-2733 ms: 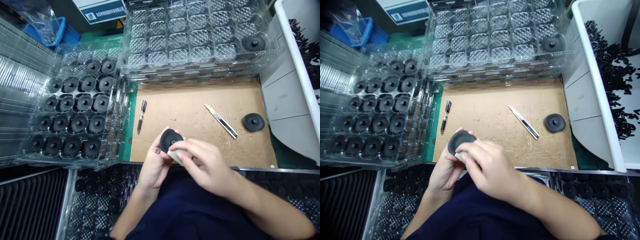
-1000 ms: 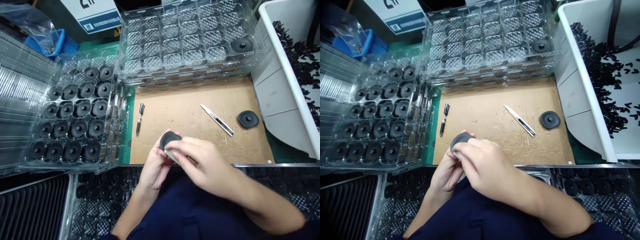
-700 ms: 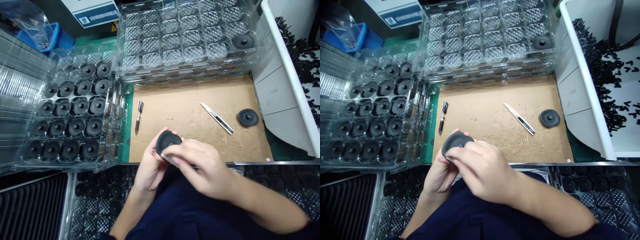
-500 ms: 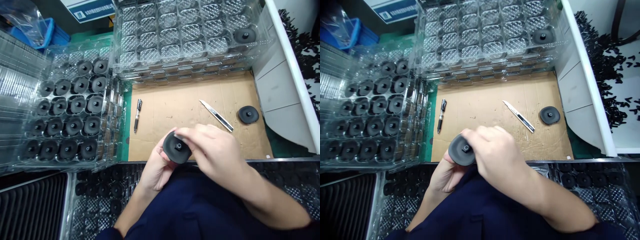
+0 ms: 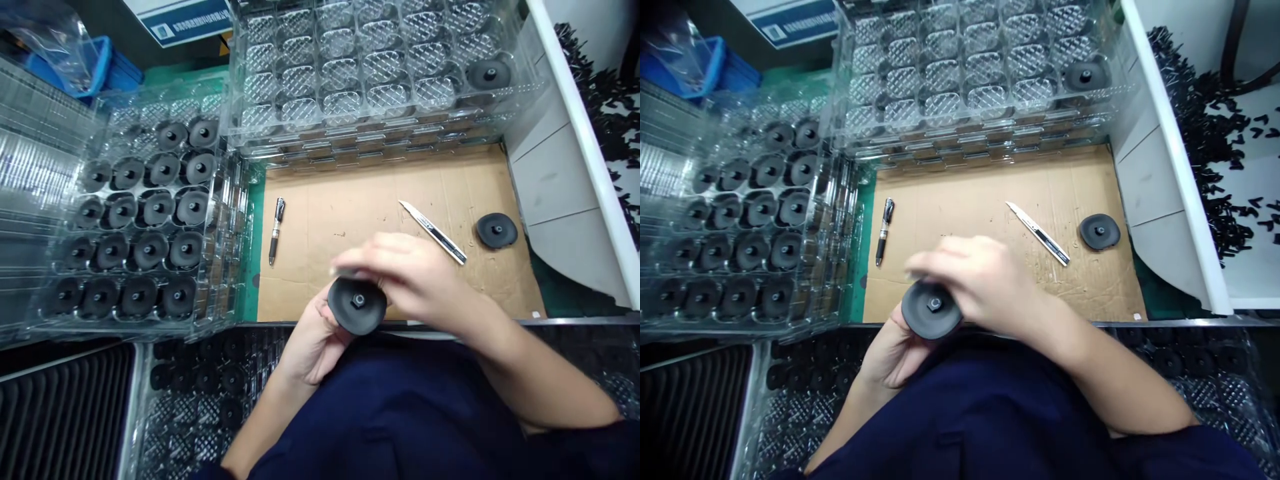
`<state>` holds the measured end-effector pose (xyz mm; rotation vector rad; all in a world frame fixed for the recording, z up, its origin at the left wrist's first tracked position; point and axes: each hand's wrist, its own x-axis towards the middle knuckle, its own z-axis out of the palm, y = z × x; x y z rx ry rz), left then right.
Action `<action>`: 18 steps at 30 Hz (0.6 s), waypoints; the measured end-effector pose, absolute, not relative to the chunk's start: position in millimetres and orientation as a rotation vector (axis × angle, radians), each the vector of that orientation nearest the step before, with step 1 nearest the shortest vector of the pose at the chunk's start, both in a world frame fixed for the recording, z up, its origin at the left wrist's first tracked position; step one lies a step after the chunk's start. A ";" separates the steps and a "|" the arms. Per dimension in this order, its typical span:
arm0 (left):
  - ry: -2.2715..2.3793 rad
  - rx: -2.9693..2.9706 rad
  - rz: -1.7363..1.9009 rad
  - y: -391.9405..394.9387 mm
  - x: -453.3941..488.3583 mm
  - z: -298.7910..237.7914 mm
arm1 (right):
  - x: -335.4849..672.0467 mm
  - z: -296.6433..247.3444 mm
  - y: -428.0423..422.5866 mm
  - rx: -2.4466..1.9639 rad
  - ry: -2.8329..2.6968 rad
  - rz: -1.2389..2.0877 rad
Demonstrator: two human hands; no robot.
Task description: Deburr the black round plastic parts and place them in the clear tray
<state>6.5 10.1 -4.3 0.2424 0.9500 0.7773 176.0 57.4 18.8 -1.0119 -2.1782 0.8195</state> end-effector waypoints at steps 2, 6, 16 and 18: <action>0.849 0.218 0.783 11.2 3.9 -2.4 | 186.0 5.0 59.9 -1.252 -2.122 0.841; 0.718 0.202 0.787 14.3 0.2 0.1 | 194.8 -38.0 41.9 -1.491 -2.033 0.995; 0.669 0.213 0.772 15.1 5.0 -2.6 | 199.0 -8.6 36.4 -1.448 -1.803 0.856; 0.698 0.229 0.795 14.8 6.0 -5.9 | 192.6 13.4 37.8 -1.228 -1.871 0.796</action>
